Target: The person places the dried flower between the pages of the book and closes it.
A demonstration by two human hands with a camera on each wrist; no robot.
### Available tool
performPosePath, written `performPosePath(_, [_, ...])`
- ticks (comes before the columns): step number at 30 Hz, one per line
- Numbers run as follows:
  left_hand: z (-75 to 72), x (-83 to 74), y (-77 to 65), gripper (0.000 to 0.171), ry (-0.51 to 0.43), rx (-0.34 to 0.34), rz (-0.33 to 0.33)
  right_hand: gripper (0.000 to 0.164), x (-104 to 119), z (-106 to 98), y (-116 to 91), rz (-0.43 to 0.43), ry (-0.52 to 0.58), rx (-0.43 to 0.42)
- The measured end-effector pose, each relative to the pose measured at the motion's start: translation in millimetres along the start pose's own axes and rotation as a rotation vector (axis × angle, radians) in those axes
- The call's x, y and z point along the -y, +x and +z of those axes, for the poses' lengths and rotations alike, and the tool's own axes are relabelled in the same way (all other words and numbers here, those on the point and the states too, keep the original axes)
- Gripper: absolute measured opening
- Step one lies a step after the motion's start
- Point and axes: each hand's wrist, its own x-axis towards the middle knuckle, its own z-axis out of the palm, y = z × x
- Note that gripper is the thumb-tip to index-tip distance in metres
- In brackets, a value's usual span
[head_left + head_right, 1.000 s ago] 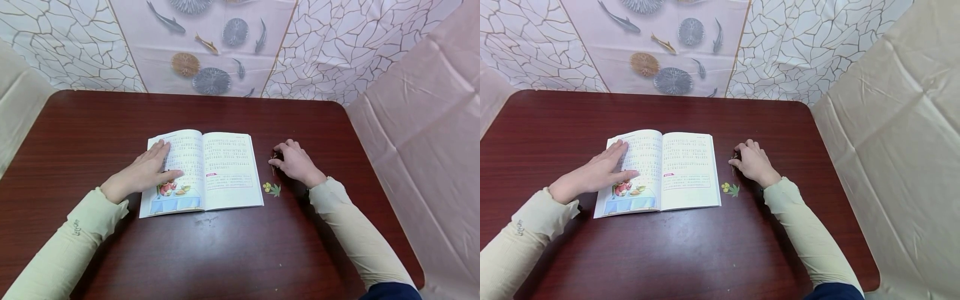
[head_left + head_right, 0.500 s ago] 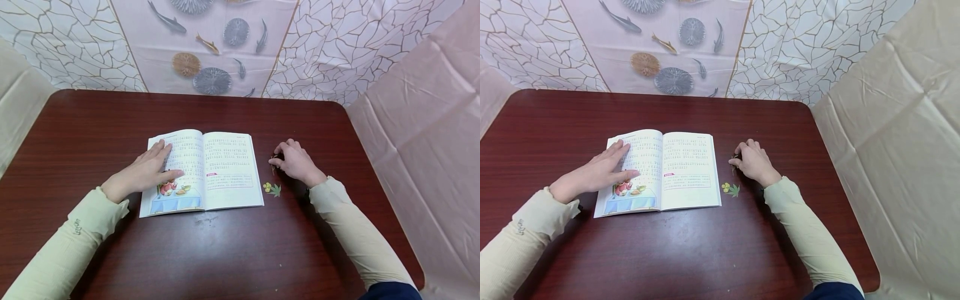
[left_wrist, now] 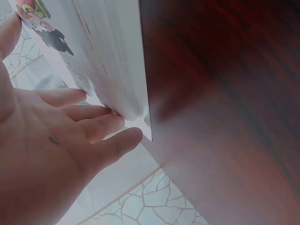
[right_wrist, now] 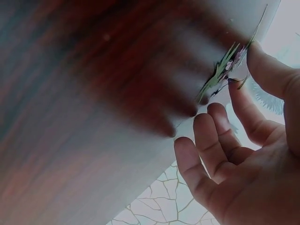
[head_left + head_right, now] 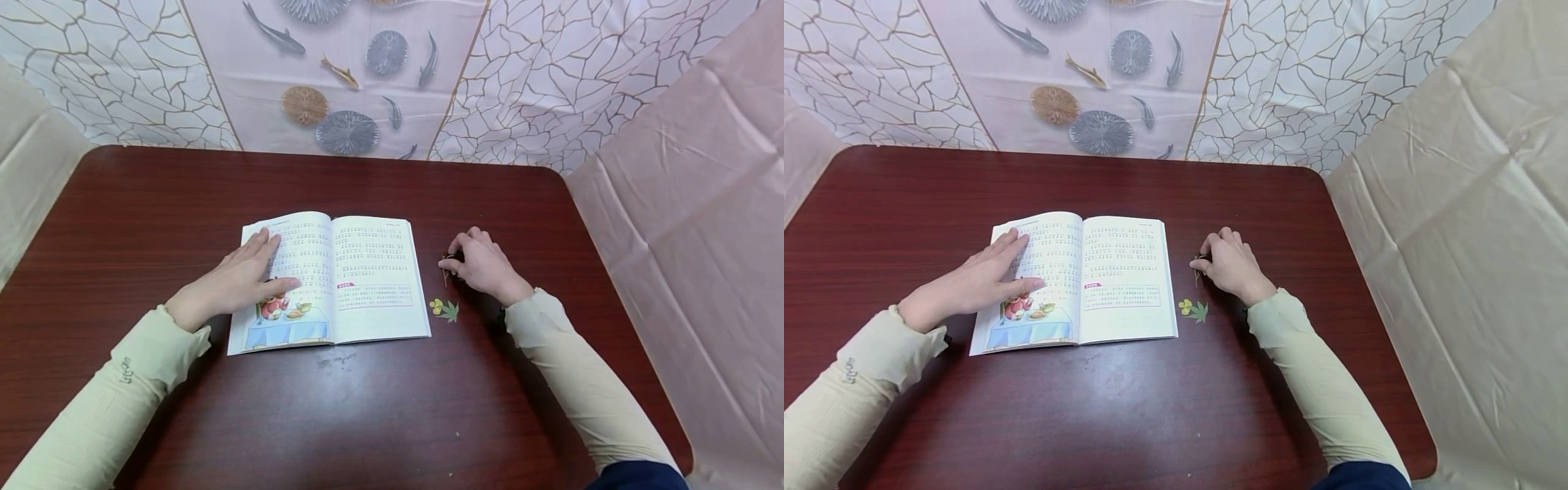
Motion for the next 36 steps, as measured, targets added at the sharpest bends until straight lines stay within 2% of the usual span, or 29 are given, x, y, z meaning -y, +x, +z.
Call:
performPosePath(24, [2.5, 1.5, 0.7, 0.105, -0.013, -0.010, -0.002, 0.026, -0.9, -0.4, 0.3, -0.014, 0.034, -0.026])
performPosePath(36, [2.6, 1.0, 1.0, 0.106, -0.008, -0.002, -0.002, 0.020, -3.0, -5.1, 3.0, -0.063, 0.132, -0.010])
